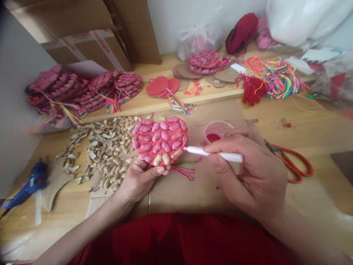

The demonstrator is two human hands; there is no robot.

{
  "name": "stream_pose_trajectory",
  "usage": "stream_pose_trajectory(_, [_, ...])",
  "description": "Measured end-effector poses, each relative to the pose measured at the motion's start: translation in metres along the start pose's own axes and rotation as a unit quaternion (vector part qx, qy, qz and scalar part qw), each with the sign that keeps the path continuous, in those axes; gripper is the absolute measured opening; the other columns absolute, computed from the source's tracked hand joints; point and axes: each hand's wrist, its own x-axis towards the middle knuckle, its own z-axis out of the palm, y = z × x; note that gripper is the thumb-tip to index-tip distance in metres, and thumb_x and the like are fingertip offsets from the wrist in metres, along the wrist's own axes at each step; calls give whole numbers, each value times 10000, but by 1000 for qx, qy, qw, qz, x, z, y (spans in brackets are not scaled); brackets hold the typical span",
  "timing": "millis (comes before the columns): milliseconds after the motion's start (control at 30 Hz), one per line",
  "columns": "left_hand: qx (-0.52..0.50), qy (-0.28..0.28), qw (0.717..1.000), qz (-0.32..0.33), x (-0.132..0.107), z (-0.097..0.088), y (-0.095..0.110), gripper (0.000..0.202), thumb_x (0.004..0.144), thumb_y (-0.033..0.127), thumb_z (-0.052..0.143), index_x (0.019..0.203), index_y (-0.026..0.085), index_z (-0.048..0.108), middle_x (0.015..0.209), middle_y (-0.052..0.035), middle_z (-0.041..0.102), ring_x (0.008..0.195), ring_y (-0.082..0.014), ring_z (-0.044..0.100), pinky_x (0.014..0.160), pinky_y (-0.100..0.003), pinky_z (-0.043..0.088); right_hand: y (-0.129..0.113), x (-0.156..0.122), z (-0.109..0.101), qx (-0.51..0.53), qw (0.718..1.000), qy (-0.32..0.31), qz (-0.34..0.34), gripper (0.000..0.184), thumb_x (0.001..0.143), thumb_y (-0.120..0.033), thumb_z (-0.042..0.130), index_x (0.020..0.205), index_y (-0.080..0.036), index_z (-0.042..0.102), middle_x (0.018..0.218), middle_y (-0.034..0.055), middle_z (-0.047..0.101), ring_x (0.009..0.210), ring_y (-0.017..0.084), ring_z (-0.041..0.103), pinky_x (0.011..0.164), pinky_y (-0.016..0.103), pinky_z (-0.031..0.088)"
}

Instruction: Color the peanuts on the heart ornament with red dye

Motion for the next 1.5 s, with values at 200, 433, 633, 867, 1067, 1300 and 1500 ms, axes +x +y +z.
stream_pose_trajectory(200, [-27,14,999,-25,0,3,4,316,661,206,947,867,164,712,767,-4,757,685,-124,724,694,-225,601,0,0,-1,26,1000,-12,11,231,837,-139,708,1031,-263,725,894,12,710,951,225,676,841,415,524])
stream_pose_trajectory(433, [-37,16,999,-32,1,6,7,320,641,200,957,842,159,711,735,-1,746,656,-116,715,671,-210,588,0,-1,0,28,1000,-11,-3,249,830,-133,702,1042,-262,723,894,10,718,962,229,682,851,411,531])
stream_pose_trajectory(633, [-65,15,997,-43,1,8,10,308,623,174,965,826,147,734,730,-6,760,659,-103,728,659,-162,584,-2,0,0,12,1000,-6,-14,244,828,-128,706,1046,-238,714,900,12,712,916,203,665,827,400,528])
stream_pose_trajectory(867, [-106,22,992,-73,1,10,14,298,622,150,966,830,128,755,752,-20,773,678,-98,740,651,-133,593,-5,0,3,4,995,-58,-77,231,850,-154,692,1057,-255,689,912,-1,741,915,198,657,898,404,531])
stream_pose_trajectory(1067, [-123,32,988,-85,1,8,12,304,619,125,964,858,117,776,748,-28,781,692,-113,757,641,-129,604,-3,-1,2,-14,997,-31,-69,232,839,-142,700,1041,-256,687,883,5,733,865,194,654,856,401,535])
stream_pose_trajectory(1300, [-137,39,986,-83,3,8,13,305,616,102,960,864,127,783,774,-20,792,713,-118,768,648,-132,615,-4,-1,4,-26,996,-42,-74,224,851,-162,699,1050,-265,687,884,-4,736,897,194,653,884,391,533])
stream_pose_trajectory(1500, [-135,39,986,-89,3,8,12,303,610,106,963,854,118,784,770,-21,791,705,-115,766,640,-127,613,-4,-1,4,-18,996,-50,-75,245,848,-170,700,1069,-274,687,893,0,740,894,209,658,853,405,537])
